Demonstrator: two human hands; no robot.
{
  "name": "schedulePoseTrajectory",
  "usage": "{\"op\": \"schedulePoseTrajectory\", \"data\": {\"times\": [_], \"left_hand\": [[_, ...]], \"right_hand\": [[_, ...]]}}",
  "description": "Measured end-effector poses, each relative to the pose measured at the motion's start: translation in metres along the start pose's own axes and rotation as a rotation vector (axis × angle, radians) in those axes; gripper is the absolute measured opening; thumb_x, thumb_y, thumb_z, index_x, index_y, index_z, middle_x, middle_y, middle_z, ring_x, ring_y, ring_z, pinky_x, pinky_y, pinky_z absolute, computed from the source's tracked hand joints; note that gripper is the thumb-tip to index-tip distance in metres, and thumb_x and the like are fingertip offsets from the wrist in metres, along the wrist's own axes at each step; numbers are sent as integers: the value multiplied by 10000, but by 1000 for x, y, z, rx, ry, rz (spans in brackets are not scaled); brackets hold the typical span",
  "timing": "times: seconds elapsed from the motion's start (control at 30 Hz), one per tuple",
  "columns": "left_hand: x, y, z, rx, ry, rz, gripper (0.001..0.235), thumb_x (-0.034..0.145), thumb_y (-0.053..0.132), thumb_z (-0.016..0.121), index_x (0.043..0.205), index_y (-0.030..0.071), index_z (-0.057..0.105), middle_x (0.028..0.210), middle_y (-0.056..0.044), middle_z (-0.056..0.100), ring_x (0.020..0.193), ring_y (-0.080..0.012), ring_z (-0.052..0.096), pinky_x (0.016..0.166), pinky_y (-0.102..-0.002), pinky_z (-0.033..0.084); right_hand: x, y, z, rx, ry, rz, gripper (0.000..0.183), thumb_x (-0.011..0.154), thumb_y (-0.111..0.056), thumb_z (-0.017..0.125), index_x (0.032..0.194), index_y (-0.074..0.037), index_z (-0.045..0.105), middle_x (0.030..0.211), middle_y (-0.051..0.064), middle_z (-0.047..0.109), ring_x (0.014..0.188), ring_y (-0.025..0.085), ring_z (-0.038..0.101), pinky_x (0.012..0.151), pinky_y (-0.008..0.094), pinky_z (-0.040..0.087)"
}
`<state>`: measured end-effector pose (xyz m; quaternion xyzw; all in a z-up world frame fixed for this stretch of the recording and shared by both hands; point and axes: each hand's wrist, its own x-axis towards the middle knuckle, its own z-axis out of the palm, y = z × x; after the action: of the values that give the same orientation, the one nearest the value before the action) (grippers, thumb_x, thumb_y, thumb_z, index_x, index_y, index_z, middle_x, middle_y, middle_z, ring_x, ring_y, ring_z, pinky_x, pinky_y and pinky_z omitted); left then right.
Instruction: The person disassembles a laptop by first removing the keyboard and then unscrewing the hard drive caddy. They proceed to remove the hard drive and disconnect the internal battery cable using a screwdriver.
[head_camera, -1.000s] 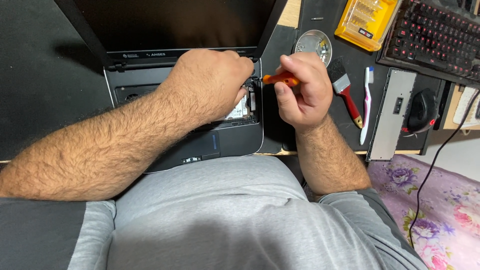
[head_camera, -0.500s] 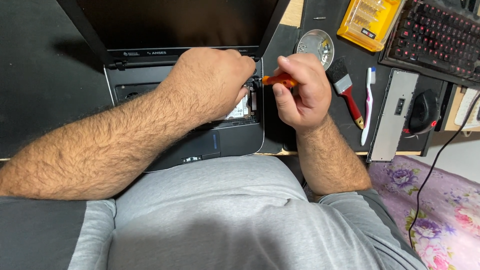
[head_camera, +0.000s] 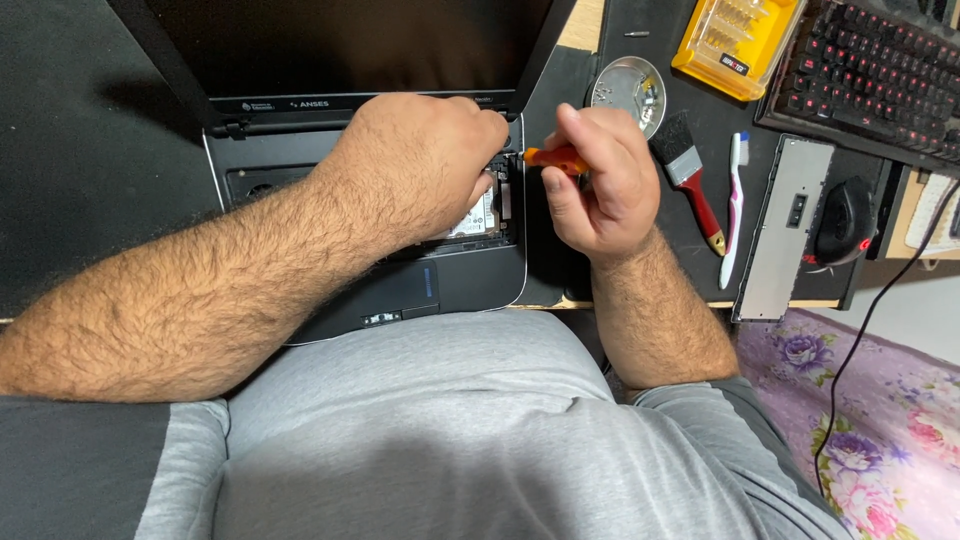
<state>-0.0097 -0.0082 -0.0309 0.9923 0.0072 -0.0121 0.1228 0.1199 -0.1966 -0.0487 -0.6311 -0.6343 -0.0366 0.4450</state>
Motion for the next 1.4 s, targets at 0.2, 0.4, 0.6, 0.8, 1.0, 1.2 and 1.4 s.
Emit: {"op": "schedulePoseTrajectory", "data": {"times": [0.2,0.4,0.6,0.8,1.0,1.2,1.4], "left_hand": [[0,-1,1,-6,-6,2,290,893,462,731,987,196,666,875,11,713,752,-280,725,515,-460,565],[1,2,-2,-65,35,-1,380,902,558,752,973,200,643,852,9,702,711,-300,710,481,-478,551],[4,-3,18,-105,148,98,243,1012,411,625,864,235,704,815,38,682,670,-277,688,482,-448,527],[7,-3,3,-417,125,265,217,952,407,686,892,209,753,853,7,713,817,-280,688,622,-475,512],[8,-7,-12,-956,20,408,121,884,241,818,814,173,747,785,56,730,723,-104,685,708,-257,526],[10,-10,-14,-887,-9,284,152,843,295,858,776,184,778,781,58,751,743,-94,713,691,-251,551],[7,-2,-15,-837,51,304,87,876,264,819,833,191,799,776,61,751,735,-104,702,704,-258,545]], "right_hand": [[-4,1,0,7,48,9,355,1094,-150,583,1405,11,524,1085,190,635,976,290,628,912,402,552],[-1,1,6,69,226,-71,347,1064,-181,573,1359,-1,544,964,199,639,881,309,637,805,394,573],[6,-3,13,236,337,-114,353,1063,-162,555,1386,-24,518,940,211,525,793,304,577,656,417,579],[21,-24,4,478,410,-14,82,1045,-129,572,1038,-105,494,891,104,415,592,228,515,499,344,491],[4,-5,-10,207,-185,-169,141,1012,-151,689,1112,-57,655,881,113,632,698,280,629,610,405,508],[0,-9,-6,0,-107,-174,147,1027,-122,730,1145,-82,651,869,75,667,663,254,573,566,393,448],[7,-13,-9,-53,-182,-142,186,1017,-234,680,950,-82,596,833,72,642,670,260,610,593,387,449]]}}
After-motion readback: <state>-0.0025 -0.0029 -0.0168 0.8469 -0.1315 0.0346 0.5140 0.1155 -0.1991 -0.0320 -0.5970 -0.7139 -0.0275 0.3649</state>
